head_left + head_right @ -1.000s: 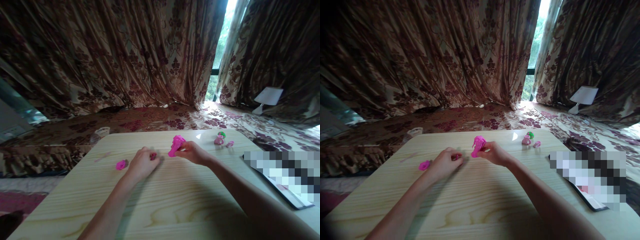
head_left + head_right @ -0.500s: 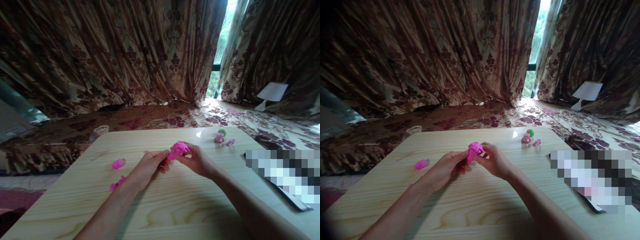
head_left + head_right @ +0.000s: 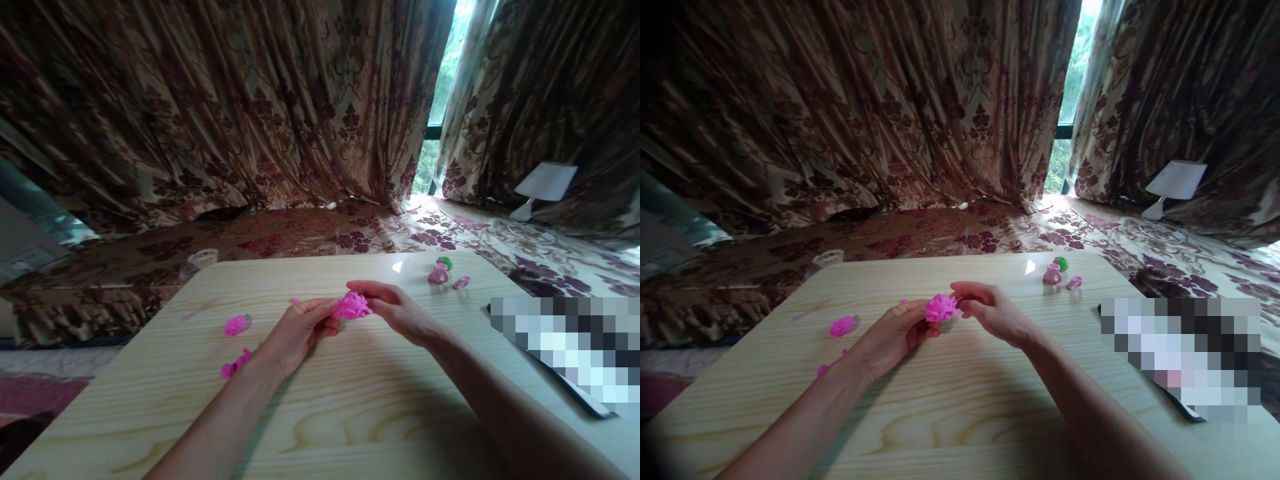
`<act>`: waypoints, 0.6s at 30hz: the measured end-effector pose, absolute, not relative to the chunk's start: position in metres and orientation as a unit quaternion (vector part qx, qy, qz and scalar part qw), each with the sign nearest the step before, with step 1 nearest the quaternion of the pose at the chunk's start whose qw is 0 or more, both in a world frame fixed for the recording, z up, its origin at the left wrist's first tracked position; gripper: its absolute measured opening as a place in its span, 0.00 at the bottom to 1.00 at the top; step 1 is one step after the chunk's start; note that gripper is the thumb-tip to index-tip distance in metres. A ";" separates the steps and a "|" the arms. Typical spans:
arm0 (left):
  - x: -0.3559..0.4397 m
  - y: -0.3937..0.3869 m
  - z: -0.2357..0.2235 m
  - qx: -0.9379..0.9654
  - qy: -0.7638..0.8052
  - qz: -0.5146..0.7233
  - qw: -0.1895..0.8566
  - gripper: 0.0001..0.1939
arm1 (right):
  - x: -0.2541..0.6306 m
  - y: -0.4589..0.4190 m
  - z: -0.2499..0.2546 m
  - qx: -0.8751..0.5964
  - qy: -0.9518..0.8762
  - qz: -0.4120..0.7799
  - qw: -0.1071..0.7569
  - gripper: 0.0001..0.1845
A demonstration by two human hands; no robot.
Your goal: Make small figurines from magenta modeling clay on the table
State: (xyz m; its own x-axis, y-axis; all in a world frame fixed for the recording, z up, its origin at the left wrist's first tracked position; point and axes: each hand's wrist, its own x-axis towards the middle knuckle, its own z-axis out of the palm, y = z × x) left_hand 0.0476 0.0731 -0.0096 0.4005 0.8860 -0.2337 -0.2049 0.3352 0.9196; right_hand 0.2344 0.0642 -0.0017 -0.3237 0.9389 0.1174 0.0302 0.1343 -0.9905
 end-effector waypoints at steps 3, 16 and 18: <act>0.048 0.073 -0.011 0.437 0.401 0.371 0.715 0.12 | 0.234 0.065 -0.002 -0.413 -0.594 0.571 0.388 0.17; 0.047 0.072 -0.011 0.529 0.403 0.353 0.658 0.11 | 0.228 0.067 -0.016 -0.454 -0.589 0.527 0.411 0.16; 0.047 0.073 -0.012 0.517 0.411 0.350 0.664 0.11 | 0.227 0.067 -0.016 -0.469 -0.588 0.515 0.411 0.16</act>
State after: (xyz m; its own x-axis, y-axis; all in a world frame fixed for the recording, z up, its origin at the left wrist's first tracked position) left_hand 0.0469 0.0731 -0.0119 0.4183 0.8894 -0.1842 -0.0394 0.2204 0.9746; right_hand 0.2271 0.0670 -0.0159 -0.2219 0.9751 0.0001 0.1277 0.0292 -0.9914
